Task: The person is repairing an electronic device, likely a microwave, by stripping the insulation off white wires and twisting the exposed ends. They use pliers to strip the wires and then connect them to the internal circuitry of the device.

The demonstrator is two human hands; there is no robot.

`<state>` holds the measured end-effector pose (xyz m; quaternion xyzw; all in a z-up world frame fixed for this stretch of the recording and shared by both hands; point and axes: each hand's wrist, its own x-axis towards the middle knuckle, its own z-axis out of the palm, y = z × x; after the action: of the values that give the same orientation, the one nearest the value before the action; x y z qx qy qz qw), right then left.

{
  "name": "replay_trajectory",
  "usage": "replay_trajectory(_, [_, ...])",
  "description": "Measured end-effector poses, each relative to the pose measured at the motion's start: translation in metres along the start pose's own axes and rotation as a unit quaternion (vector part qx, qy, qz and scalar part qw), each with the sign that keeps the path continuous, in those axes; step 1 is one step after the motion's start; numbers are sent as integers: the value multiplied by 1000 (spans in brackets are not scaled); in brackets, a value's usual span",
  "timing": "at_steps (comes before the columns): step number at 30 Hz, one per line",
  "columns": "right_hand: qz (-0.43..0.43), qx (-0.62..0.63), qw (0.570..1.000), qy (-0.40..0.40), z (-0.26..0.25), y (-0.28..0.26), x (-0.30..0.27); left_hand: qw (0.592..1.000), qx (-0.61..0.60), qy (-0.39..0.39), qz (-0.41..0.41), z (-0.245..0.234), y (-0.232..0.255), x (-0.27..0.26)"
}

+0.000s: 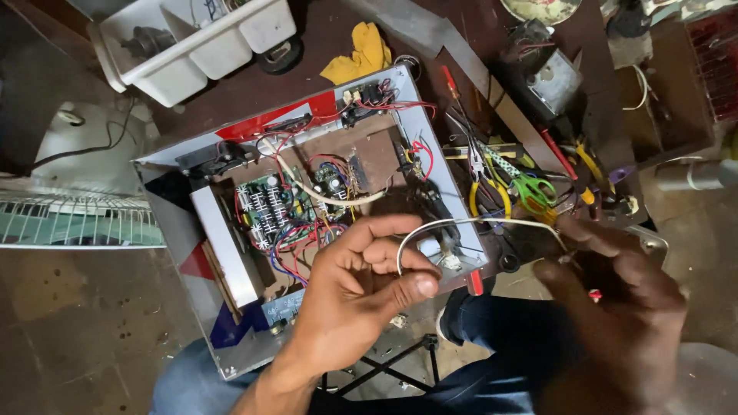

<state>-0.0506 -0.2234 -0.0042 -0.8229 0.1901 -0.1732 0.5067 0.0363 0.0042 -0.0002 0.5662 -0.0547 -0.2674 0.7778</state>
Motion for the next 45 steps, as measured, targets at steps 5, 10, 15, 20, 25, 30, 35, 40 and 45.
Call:
replay_trajectory(5, [-52,-47,997,-23,10,-5,-5,1000,-6,-23,9,4,3,-2])
replay_trajectory(10, [-144,-93,985,-36,9,-15,-6,999,41,-3,20,3,4,-4])
replay_trajectory(15, [-57,-29,996,68,21,-39,-5,930,357,-43,-77,-8,6,-6])
replay_trajectory(20, [-123,-13,992,35,10,1,-5,909,410,-51,-63,-4,4,-2])
replay_trajectory(25, [-178,-110,977,-44,5,-15,0,933,346,8,-95,-1,3,-1])
replay_trajectory(30, [78,-87,992,-52,9,-50,-2,958,267,58,-90,-2,-4,0])
replay_trajectory(35, [82,-182,967,-155,-12,-14,13,920,390,28,-26,-3,-3,1])
replay_trajectory(40, [18,-133,973,-187,-23,6,20,898,438,-12,-51,-4,-4,0])
replay_trajectory(45, [36,-128,958,-254,-23,17,37,877,475,-53,-51,-5,-3,-4])
